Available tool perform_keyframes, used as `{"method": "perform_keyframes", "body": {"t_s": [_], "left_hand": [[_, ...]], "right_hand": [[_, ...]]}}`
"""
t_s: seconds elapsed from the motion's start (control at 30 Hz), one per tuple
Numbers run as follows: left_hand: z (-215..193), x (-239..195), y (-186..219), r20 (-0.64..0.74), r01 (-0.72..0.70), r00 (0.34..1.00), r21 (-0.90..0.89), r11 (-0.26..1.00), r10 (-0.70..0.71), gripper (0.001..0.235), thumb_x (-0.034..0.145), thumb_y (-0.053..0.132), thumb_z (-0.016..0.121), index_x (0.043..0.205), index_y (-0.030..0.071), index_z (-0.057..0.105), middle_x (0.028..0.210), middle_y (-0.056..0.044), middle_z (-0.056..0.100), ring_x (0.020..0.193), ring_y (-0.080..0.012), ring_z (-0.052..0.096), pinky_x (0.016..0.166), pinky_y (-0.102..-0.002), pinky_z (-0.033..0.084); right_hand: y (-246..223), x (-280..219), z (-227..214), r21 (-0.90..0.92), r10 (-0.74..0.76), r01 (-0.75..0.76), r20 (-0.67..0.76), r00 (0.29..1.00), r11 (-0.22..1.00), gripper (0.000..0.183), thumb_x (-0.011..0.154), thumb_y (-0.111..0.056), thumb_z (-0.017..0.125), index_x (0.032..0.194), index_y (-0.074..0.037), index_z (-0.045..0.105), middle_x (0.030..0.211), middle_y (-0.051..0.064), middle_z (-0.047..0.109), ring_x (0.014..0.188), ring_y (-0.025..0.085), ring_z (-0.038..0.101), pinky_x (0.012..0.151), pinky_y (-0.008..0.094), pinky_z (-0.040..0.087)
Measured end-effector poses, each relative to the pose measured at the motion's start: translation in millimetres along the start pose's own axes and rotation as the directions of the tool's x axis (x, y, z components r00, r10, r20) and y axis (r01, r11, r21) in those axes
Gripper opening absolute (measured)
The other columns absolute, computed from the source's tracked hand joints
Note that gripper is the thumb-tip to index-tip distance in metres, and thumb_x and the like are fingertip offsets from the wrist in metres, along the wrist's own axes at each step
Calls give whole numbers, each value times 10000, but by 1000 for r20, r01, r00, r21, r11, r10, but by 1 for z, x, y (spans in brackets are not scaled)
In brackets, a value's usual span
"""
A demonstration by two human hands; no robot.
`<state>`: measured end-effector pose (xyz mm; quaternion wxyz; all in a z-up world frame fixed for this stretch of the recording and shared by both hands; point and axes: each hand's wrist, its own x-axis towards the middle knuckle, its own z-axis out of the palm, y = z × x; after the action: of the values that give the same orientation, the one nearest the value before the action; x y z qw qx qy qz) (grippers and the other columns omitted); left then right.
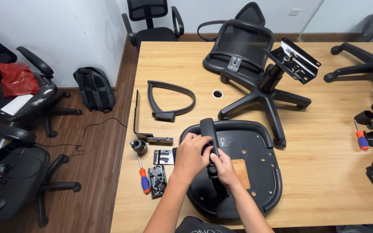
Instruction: The person assembles an office chair on a table, attaching an armrest and a metal mounting bracket to the underside of the seat. They pick screws from a parts tray, align the armrest and bracket against the seat, and drive the screws in using a screwdriver, steadying the parts with the other hand.
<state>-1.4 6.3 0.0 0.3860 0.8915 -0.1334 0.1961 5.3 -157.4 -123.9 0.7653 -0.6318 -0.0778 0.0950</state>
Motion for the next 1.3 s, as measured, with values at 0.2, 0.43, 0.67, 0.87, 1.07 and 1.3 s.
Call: {"method": "perform_keyframes", "body": {"t_s": [0.2, 0.43, 0.67, 0.87, 1.07, 1.3], "left_hand": [[-7, 4, 9, -62, 21, 998, 9, 1000, -20, 298, 738, 172, 835, 1000, 57, 754, 913, -89, 745, 935, -309, 649, 797, -416, 549], [-1, 3, -3, 26, -4, 1000, -55, 998, 5, 294, 761, 98, 766, 1054, 96, 774, 935, -50, 774, 972, -275, 667, 861, -388, 561], [-16, 3, 2, -128, 3, 992, -67, 998, -11, 296, 772, 233, 826, 1006, 62, 763, 957, -107, 723, 968, -318, 643, 824, -414, 540], [-42, -23, -51, -281, 99, 953, -60, 993, -112, 170, 880, 209, 773, 964, 61, 765, 920, -105, 723, 890, -293, 661, 808, -401, 539], [-76, -67, -102, -286, 354, 877, -160, 922, -386, 142, 913, 195, 730, 938, 57, 754, 841, -103, 712, 708, -232, 698, 662, -376, 557], [-48, -142, -177, -149, 651, 753, 24, 758, -641, 93, 814, 177, 776, 880, 112, 784, 850, -74, 736, 770, -283, 713, 711, -404, 572]], "right_hand": [[3, 1, -3, 14, 23, -23, -3, 1000, 1000, 315, 1022, -193, 529, 1221, 30, 626, 934, 15, 664, 817, 71, 571, 716, 234, 469], [5, 2, -1, -5, -20, 20, 16, 1000, 1000, 306, 1023, -182, 523, 1227, 23, 620, 971, 6, 662, 868, 58, 583, 771, 227, 489], [0, 6, -1, 28, 36, -36, -2, 999, 999, 309, 1024, -195, 530, 1241, 6, 622, 1003, 14, 679, 873, 62, 605, 754, 218, 501], [-15, 4, 13, 30, 147, -147, 3, 989, 989, 300, 1026, -222, 539, 1233, -22, 622, 972, -6, 675, 822, 49, 610, 696, 215, 511], [-18, 10, 28, -38, 264, -263, 13, 964, 964, 254, 1043, -245, 538, 1163, -48, 644, 852, -22, 651, 685, 55, 582, 584, 219, 477], [-24, 17, 40, -100, 322, -320, 7, 947, 942, 211, 1052, -266, 533, 1059, -76, 623, 771, -19, 599, 619, 79, 574, 559, 245, 471]]}}
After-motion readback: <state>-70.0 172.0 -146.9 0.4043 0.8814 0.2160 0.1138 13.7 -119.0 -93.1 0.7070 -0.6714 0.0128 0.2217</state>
